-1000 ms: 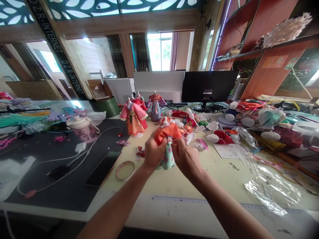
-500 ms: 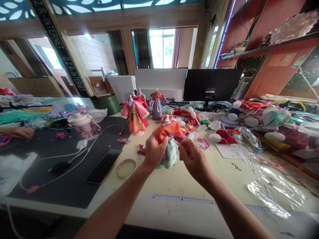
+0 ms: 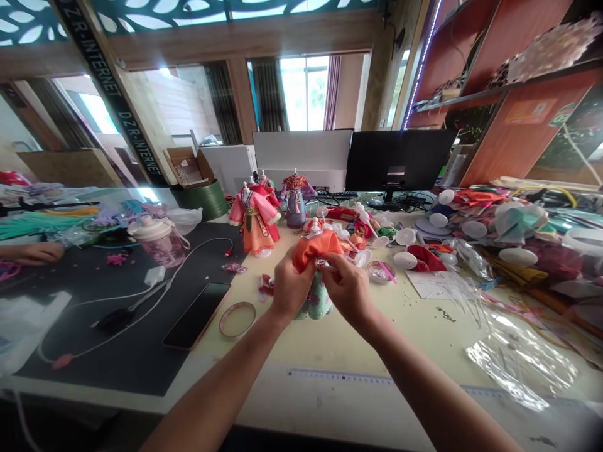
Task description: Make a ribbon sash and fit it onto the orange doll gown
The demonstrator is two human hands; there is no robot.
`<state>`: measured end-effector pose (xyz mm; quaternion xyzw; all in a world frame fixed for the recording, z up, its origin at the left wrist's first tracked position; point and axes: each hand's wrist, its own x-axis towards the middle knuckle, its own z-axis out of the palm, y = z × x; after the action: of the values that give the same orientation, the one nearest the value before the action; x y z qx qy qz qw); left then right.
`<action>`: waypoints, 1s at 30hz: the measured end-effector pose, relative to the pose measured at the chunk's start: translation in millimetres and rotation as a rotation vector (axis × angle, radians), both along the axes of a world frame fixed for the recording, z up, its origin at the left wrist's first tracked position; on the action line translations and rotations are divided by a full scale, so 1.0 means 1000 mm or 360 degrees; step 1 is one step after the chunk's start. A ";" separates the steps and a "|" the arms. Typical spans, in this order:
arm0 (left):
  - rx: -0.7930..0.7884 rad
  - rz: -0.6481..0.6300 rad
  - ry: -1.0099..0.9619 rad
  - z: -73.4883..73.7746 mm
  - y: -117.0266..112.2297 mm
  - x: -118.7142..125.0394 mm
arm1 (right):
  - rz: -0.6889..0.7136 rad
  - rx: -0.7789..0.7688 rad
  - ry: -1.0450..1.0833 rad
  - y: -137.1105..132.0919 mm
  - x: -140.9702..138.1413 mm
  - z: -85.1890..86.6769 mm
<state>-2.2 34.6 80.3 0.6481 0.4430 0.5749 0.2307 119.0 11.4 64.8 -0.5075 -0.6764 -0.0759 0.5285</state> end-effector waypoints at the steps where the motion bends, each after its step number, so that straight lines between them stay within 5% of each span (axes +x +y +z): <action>1: -0.0002 -0.0005 -0.0008 0.000 0.000 0.000 | -0.0010 0.0014 -0.0010 0.003 -0.001 -0.001; 16: 0.0039 0.0023 -0.0012 0.001 0.000 0.001 | -0.0040 -0.0160 0.0025 -0.004 0.004 0.009; 30: 0.0090 -0.0005 0.0021 0.000 0.002 0.000 | 0.0110 -0.1015 0.0433 -0.028 0.105 -0.022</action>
<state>-2.4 36.3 80.1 0.6588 0.4271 0.5825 0.2102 224.3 -16.6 42.8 -0.6293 -0.6062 0.2257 0.4308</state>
